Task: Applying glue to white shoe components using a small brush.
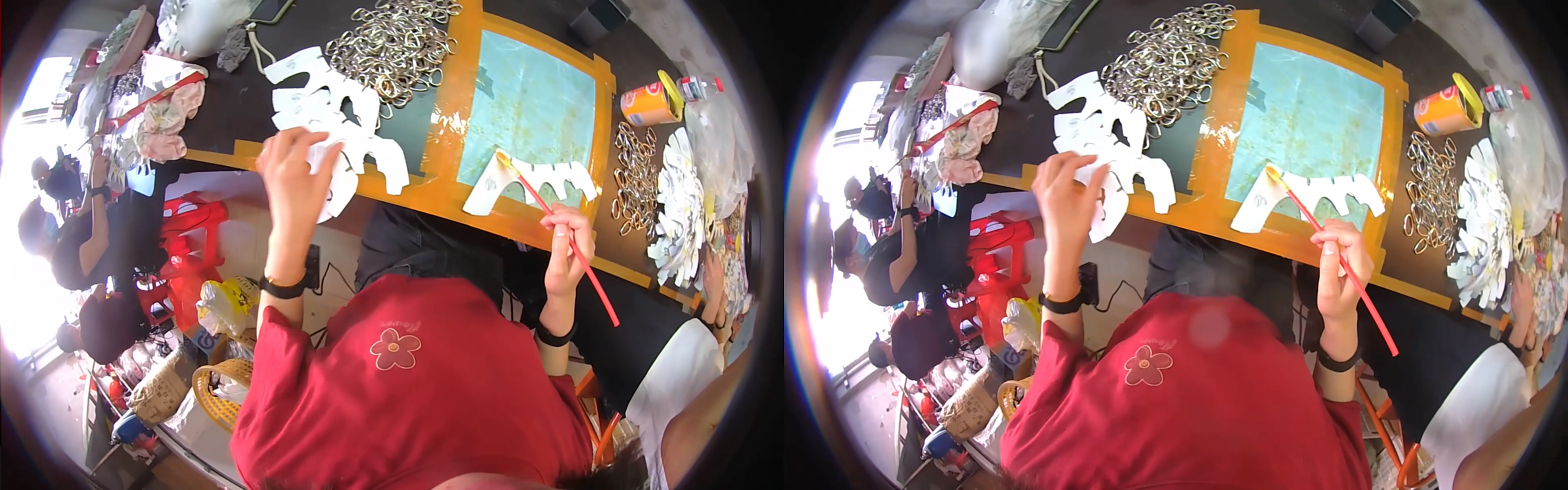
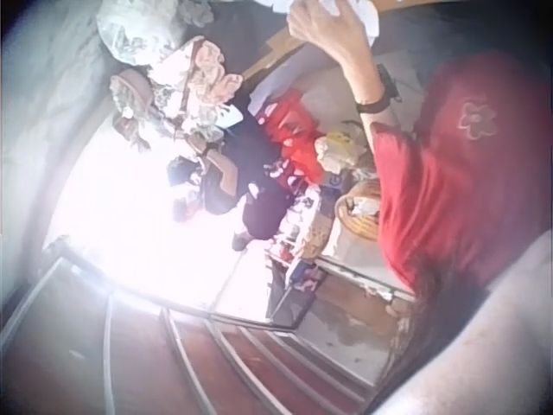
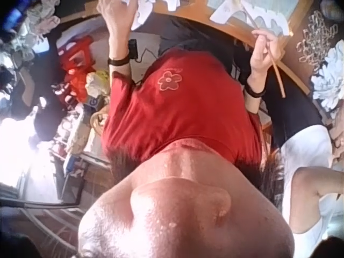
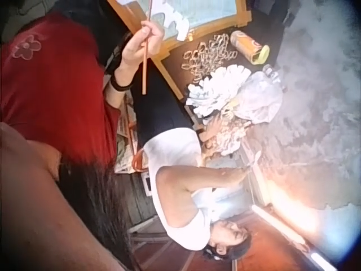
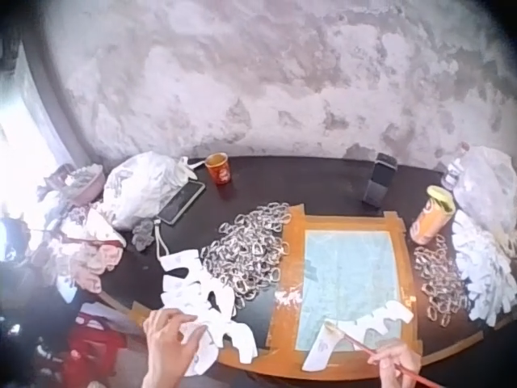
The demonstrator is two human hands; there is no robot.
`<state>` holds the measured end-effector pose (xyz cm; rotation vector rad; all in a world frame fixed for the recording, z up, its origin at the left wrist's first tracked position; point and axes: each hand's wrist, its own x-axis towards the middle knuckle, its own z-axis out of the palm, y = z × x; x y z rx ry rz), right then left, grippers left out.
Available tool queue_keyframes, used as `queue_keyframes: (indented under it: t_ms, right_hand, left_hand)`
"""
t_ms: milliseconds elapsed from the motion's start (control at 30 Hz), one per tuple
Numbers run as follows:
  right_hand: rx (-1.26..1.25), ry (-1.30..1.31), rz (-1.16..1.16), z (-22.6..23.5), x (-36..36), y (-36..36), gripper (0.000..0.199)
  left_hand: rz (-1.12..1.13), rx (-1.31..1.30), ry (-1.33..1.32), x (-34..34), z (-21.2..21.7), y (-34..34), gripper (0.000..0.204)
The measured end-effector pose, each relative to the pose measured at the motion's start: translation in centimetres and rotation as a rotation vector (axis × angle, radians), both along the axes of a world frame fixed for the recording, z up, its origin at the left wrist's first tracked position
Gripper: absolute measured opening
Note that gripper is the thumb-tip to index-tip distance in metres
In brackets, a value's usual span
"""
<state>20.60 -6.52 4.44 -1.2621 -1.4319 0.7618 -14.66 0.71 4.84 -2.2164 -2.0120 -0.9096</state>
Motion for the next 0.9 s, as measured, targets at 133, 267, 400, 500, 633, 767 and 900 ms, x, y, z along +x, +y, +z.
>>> queue_keyframes:
  t_ms: [133,267,400,500,633,767,900]
  right_hand:
    - [0.007,-0.048,0.008,-0.2,-0.3,-0.1,0.01]
    - [-0.016,-0.033,-0.006,-0.4,-0.3,-0.4,0.01]
    - [0.007,-0.052,0.016,-0.9,0.2,-0.1,0.011]
    - [-0.012,-0.067,0.0,-0.8,0.3,-0.2,0.011]
    - [-0.045,-0.027,-0.042,-0.3,-0.2,-0.1,0.009]
    - [-0.036,-0.044,-0.044,-0.8,-0.1,-0.3,0.008]
    - [-0.041,-0.084,-0.029,-0.3,-0.1,-0.2,0.006]
  left_hand:
    - [0.042,0.048,0.026,4.0,0.2,2.3,0.039]
    - [-0.021,-0.005,0.089,3.2,-1.7,4.2,0.023]
    - [-0.103,-0.01,-1.37,1.0,1.7,5.1,0.012]
    - [-0.251,0.025,-1.773,-0.7,3.3,5.3,0.012]
    - [-0.368,-0.045,-1.744,1.2,4.5,4.7,0.01]
    - [-0.434,0.059,-1.648,1.4,4.1,5.4,0.012]
    - [-0.174,0.882,-0.761,1.8,7.4,4.8,0.016]
